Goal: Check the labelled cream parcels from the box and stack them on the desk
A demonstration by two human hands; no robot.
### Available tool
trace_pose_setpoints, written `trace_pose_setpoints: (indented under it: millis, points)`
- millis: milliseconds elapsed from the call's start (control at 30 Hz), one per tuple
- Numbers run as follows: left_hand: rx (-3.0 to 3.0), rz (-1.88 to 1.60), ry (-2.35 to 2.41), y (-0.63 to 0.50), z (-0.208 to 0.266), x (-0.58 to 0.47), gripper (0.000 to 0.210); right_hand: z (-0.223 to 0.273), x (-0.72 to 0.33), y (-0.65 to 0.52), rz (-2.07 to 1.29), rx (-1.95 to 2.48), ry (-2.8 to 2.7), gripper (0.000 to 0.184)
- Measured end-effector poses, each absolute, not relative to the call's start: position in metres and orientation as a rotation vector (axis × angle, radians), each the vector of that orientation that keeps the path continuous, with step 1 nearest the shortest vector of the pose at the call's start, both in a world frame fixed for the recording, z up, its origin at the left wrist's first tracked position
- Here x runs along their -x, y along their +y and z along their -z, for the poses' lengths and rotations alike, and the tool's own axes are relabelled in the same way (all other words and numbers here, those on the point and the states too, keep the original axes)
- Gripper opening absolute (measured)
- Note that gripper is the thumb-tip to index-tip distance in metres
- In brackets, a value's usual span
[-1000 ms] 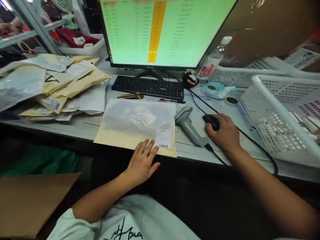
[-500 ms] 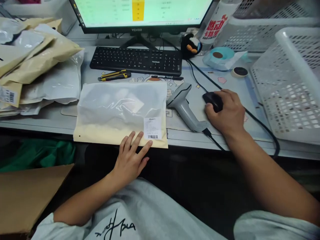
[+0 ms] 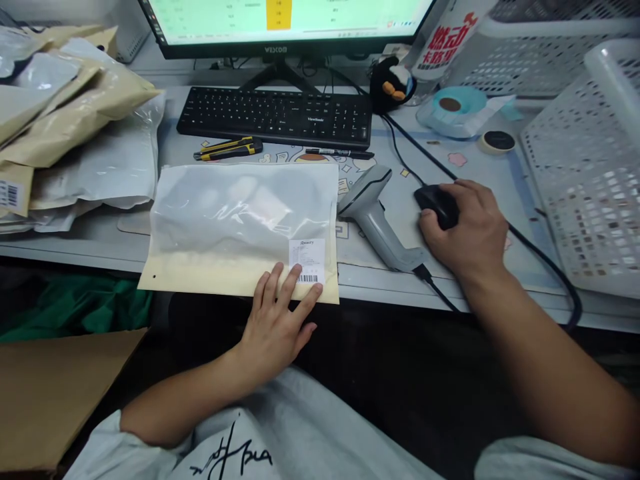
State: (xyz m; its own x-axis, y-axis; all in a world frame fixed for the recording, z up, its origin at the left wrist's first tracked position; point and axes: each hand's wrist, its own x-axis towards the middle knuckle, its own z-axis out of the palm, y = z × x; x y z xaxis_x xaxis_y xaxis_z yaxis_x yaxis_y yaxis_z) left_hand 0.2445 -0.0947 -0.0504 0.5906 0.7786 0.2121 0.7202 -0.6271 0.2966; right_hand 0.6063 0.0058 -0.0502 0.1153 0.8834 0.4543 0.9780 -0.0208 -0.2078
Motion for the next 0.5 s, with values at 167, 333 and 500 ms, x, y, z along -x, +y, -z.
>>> trace_pose_setpoints:
  millis: [167, 333, 500]
  points:
    - [-2.65, -0.424, 1.249, -0.0965, 0.0494, -0.2457, 0.074, 0.0504, -0.6064, 0.0045, 0.255, 1.924, -1.798, 0.061]
    - [-2.631, -0.426, 1.24, -0.0951, 0.0506, -0.2458, 0.072, 0.0508, -0.6047, 0.0066, 0.254, 1.94, -1.789, 0.058]
    - [-2.693, -0.48, 1.264, -0.0998, 0.0565, -0.2453, 0.084, 0.0493, -0.6088, 0.0043, 0.304, 1.914, -1.784, 0.051]
